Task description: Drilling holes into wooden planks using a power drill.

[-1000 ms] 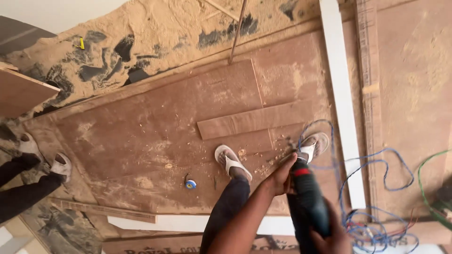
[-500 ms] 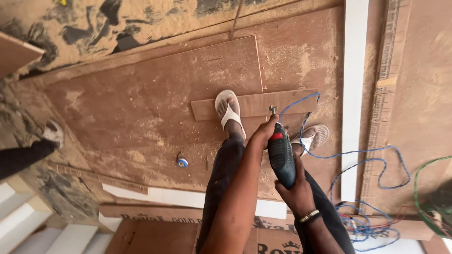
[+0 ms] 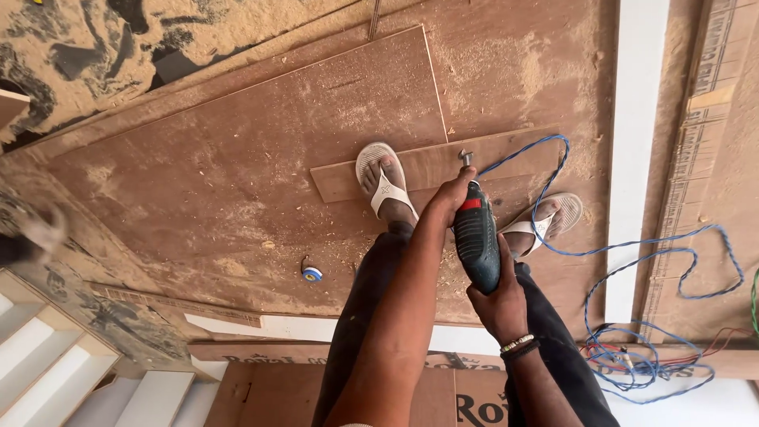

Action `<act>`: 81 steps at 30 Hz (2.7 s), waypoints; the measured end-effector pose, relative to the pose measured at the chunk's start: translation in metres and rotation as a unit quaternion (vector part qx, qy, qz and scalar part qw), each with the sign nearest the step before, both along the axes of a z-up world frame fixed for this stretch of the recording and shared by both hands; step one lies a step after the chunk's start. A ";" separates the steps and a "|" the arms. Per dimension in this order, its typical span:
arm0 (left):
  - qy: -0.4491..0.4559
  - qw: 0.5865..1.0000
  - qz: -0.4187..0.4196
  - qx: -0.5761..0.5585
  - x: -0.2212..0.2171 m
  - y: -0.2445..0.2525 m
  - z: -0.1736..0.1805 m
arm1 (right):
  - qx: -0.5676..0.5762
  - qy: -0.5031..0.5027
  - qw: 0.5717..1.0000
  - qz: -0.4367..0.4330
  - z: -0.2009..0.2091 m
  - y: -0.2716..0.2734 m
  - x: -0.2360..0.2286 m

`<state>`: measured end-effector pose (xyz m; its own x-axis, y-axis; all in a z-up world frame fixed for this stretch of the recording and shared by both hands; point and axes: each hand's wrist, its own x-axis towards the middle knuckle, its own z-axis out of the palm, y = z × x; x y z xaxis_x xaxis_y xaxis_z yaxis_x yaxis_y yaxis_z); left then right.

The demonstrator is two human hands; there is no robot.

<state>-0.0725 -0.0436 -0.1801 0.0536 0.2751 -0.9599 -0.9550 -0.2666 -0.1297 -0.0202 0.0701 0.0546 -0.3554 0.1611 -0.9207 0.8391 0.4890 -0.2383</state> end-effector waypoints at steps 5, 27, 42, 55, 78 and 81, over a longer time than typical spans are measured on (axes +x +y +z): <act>0.011 0.999 -0.032 -0.001 0.003 0.002 -0.007 | 0.003 0.021 1.000 -0.012 -0.006 -0.001 0.005; 0.020 0.992 -0.117 -0.046 -0.011 0.005 -0.002 | 0.000 0.029 0.999 -0.035 -0.014 -0.005 0.004; 0.109 0.942 -0.268 -0.167 -0.015 0.018 0.105 | 0.005 0.005 0.999 -0.047 -0.015 0.002 0.003; 0.017 0.925 -0.322 -0.200 -0.046 0.024 0.119 | 0.029 -0.001 0.999 -0.045 -0.011 -0.005 -0.018; -0.001 0.936 -0.287 -0.205 -0.052 0.029 0.115 | 0.023 -0.044 0.999 -0.013 -0.013 0.004 -0.030; -0.013 0.932 -0.300 -0.202 -0.051 0.028 0.112 | 0.016 -0.045 0.999 -0.009 -0.011 0.005 -0.033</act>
<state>-0.1238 -0.0159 -0.0680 0.1056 -0.1960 -0.9749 -0.9458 0.2830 -0.1593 -0.0531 0.0747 0.0434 -0.2680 0.1975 -0.9429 0.8653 0.4796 -0.1455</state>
